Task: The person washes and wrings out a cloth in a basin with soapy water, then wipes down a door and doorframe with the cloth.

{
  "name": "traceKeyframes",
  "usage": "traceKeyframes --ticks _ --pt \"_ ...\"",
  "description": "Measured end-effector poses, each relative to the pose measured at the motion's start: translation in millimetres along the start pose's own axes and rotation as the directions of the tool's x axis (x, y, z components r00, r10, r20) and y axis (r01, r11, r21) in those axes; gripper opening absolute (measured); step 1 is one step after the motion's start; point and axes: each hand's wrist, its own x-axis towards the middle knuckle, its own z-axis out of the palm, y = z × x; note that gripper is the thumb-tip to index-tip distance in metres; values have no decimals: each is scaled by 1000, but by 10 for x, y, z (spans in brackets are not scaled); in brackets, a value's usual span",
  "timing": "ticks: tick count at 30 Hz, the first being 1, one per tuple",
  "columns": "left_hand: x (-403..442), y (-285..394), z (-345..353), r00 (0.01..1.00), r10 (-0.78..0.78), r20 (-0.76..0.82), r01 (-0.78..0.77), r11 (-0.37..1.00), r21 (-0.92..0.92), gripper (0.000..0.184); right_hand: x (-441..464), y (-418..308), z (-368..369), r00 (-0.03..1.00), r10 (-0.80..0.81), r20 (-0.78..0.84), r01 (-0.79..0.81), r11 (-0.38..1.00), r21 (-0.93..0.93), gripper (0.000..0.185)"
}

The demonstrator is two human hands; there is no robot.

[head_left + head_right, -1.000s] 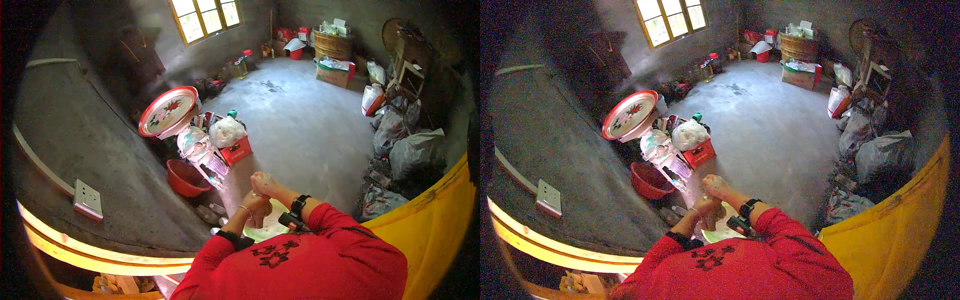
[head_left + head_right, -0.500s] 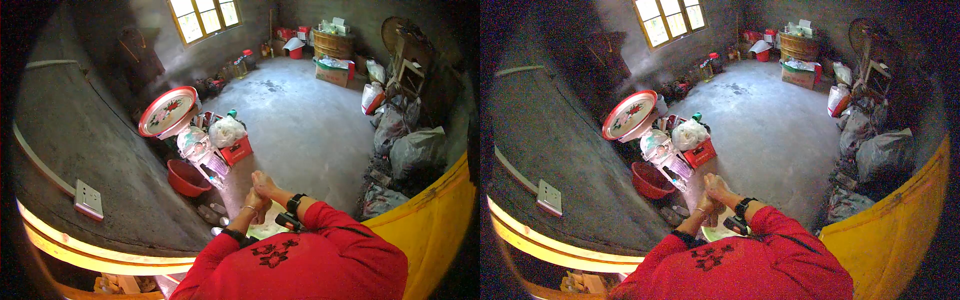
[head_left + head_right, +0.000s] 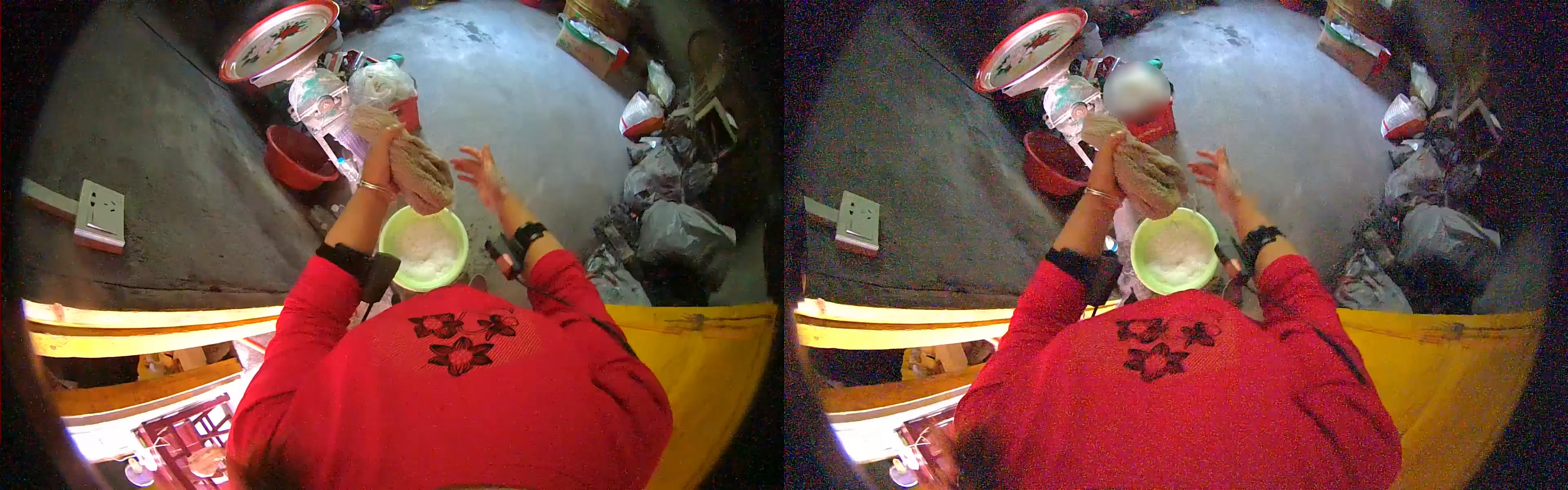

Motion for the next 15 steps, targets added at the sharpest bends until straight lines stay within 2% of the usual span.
traceKeyframes --ticks 3,6,9,12,15 --pt "61 77 127 1000 3 -20 -5 995 -102 35 -68 121 114 998 56 7 -57 973 223 60" --pt "30 52 198 998 42 -39 -48 985 -168 34 -136 20 526 994 -59 87 8 867 498 57" --pt "147 -58 136 995 54 -81 -69 978 -198 32 -312 -283 809 985 -35 170 -86 753 652 57" --pt "83 -93 240 992 75 -100 -96 970 -224 30 -216 -154 730 942 -1 334 -193 816 545 58" --pt "340 -128 95 958 200 -203 -234 959 -157 34 -421 -190 927 925 -263 273 118 885 450 55"
